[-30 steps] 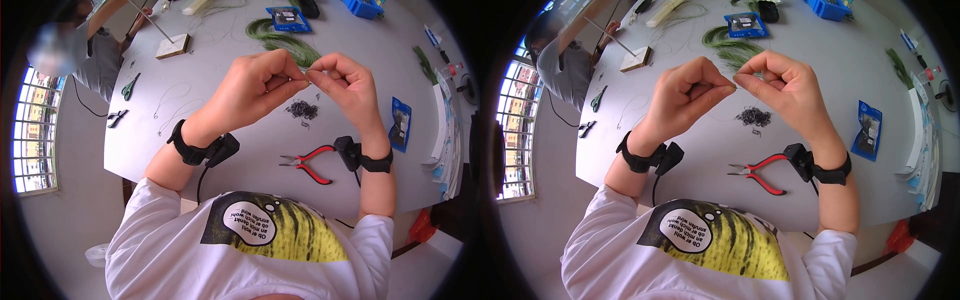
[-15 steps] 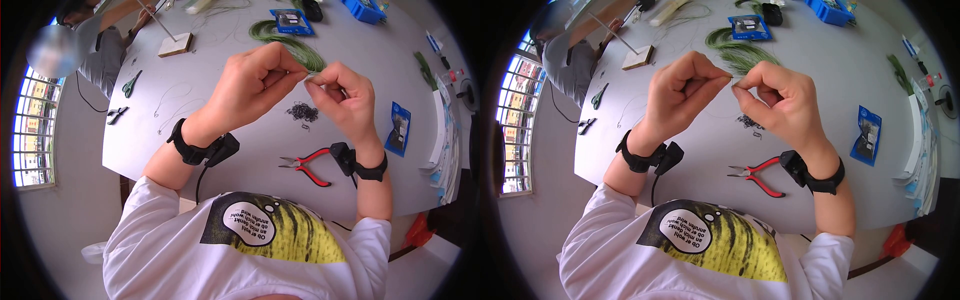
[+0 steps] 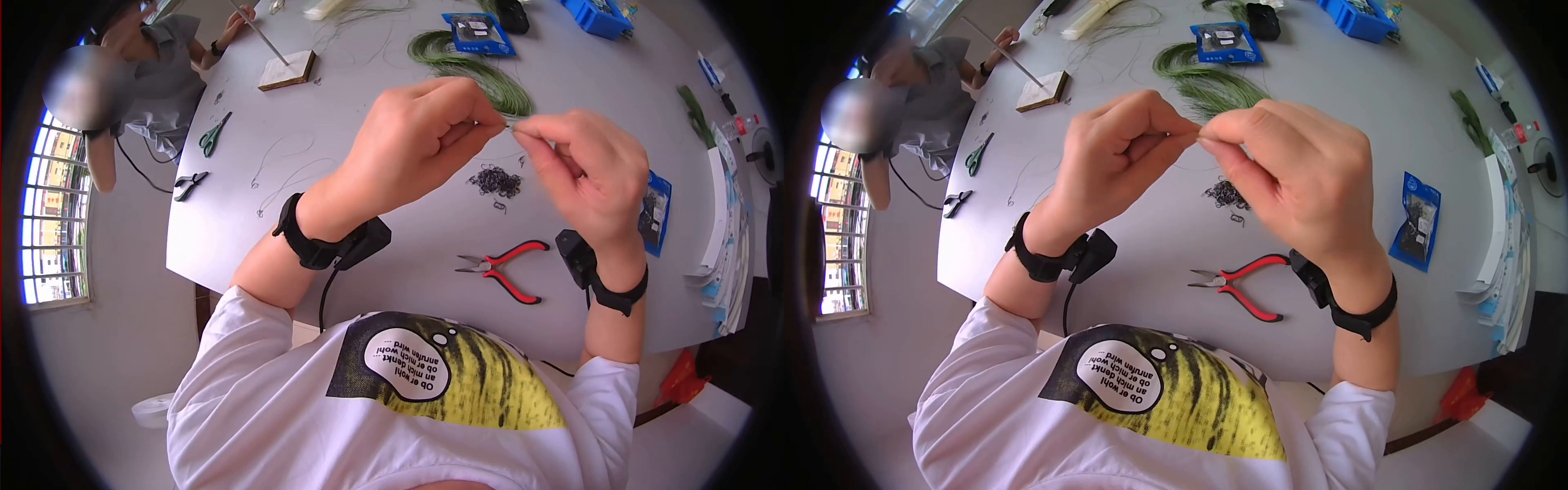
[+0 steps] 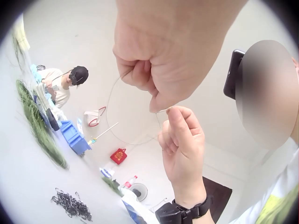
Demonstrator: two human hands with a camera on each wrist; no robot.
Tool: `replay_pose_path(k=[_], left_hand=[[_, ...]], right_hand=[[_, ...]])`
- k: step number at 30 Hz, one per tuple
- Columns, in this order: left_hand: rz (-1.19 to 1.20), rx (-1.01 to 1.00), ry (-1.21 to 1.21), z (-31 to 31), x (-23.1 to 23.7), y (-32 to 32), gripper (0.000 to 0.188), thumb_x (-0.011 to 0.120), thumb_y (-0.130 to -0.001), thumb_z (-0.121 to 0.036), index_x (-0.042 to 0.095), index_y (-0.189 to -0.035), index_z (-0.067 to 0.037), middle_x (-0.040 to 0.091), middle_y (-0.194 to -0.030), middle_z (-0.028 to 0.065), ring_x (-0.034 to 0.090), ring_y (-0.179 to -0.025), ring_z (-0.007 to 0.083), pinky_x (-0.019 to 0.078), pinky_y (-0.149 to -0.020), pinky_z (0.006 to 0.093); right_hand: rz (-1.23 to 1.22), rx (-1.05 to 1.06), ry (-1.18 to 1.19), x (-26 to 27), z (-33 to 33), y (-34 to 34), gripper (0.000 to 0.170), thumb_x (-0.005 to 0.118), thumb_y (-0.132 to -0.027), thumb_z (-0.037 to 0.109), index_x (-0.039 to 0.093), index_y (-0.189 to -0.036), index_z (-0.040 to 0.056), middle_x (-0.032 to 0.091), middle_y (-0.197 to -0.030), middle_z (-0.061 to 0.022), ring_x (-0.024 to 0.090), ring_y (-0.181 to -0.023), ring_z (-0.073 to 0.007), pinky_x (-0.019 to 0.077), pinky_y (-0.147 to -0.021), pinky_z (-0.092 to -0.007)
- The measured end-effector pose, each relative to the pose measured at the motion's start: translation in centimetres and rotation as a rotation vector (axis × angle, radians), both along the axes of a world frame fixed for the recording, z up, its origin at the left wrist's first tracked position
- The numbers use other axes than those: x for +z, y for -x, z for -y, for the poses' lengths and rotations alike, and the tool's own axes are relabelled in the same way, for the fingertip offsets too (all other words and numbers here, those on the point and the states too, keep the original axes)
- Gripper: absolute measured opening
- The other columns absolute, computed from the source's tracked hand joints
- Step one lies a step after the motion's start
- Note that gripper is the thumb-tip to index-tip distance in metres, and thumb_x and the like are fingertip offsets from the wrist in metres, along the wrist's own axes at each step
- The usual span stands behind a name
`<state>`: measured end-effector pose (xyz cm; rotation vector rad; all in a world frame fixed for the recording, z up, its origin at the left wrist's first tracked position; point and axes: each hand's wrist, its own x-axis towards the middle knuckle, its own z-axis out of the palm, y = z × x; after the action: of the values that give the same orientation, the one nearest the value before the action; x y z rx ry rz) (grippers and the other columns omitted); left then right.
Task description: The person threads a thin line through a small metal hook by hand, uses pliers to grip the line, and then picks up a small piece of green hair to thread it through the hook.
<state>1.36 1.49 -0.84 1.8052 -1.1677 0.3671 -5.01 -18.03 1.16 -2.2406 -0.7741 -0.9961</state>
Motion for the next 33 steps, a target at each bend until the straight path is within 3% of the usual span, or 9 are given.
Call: replay_pose_path(k=[7,12,18,21,28,33], left_hand=[[0.025,-0.054,-0.046,0.1,0.1,0.0,0.009,0.072,-0.082,0.004,0.065,-0.087,0.000,0.057,-0.072,0.0045,0.052,-0.056,0.0104,0.0402,-0.051,0.0239],[0.021,-0.062,-0.031,0.1,0.1,0.1,0.010,0.073,-0.082,0.005,0.065,-0.087,0.000,0.056,-0.072,0.0044,0.052,-0.057,0.0103,0.0398,-0.052,0.0238],[0.023,-0.039,-0.009,0.1,0.1,-0.1,0.011,0.073,-0.081,0.006,0.065,-0.086,0.000,0.053,-0.070,0.0035,0.047,-0.055,0.0095,0.0364,-0.050,0.0241],[0.039,-0.016,0.006,0.1,0.2,-0.2,0.011,0.073,-0.081,0.007,0.066,-0.086,0.000,0.051,-0.069,0.0026,0.044,-0.054,0.0094,0.0345,-0.049,0.0243],[0.013,0.037,0.038,0.0,0.0,-0.2,0.012,0.072,-0.080,0.007,0.066,-0.088,-0.001,0.050,-0.068,0.0016,0.041,-0.054,0.0100,0.0337,-0.049,0.0247],[0.046,0.026,0.037,0.0,0.0,-0.5,0.012,0.071,-0.081,0.007,0.067,-0.089,0.000,0.050,-0.068,0.0022,0.042,-0.055,0.0098,0.0345,-0.049,0.0244]], right_hand=[[-0.091,-0.025,-0.111,-0.7,0.3,-0.3,0.013,0.074,-0.077,-0.002,0.066,-0.085,0.0049,0.060,-0.064,-0.0038,0.053,-0.050,-0.0134,0.0402,-0.048,-0.0252],[-0.363,0.032,-0.337,-1.6,0.7,-0.7,0.006,0.072,-0.085,0.002,0.066,-0.087,0.0025,0.052,-0.061,0.0046,0.040,-0.052,-0.0012,0.0305,-0.049,-0.0188],[-0.613,0.174,-0.614,-3.3,0.5,-1.6,0.008,0.070,-0.090,0.008,0.065,-0.088,0.0027,0.044,-0.058,0.0088,0.034,-0.054,0.0004,0.0275,-0.051,-0.0185],[-0.660,0.196,-0.627,-3.3,0.1,-1.5,0.008,0.070,-0.088,0.008,0.065,-0.086,0.0034,0.042,-0.057,0.0091,0.033,-0.054,0.0000,0.0275,-0.051,-0.0199],[-0.488,0.087,-0.388,-3.1,-0.4,-0.7,0.009,0.073,-0.079,0.002,0.064,-0.080,0.0057,0.043,-0.056,0.0056,0.035,-0.049,-0.0036,0.0279,-0.047,-0.0221],[-0.084,0.048,-0.066,-2.2,-0.8,-0.7,0.017,0.076,-0.070,0.000,0.064,-0.078,0.0081,0.052,-0.058,-0.0018,0.046,-0.046,-0.0141,0.0356,-0.044,-0.0277]])
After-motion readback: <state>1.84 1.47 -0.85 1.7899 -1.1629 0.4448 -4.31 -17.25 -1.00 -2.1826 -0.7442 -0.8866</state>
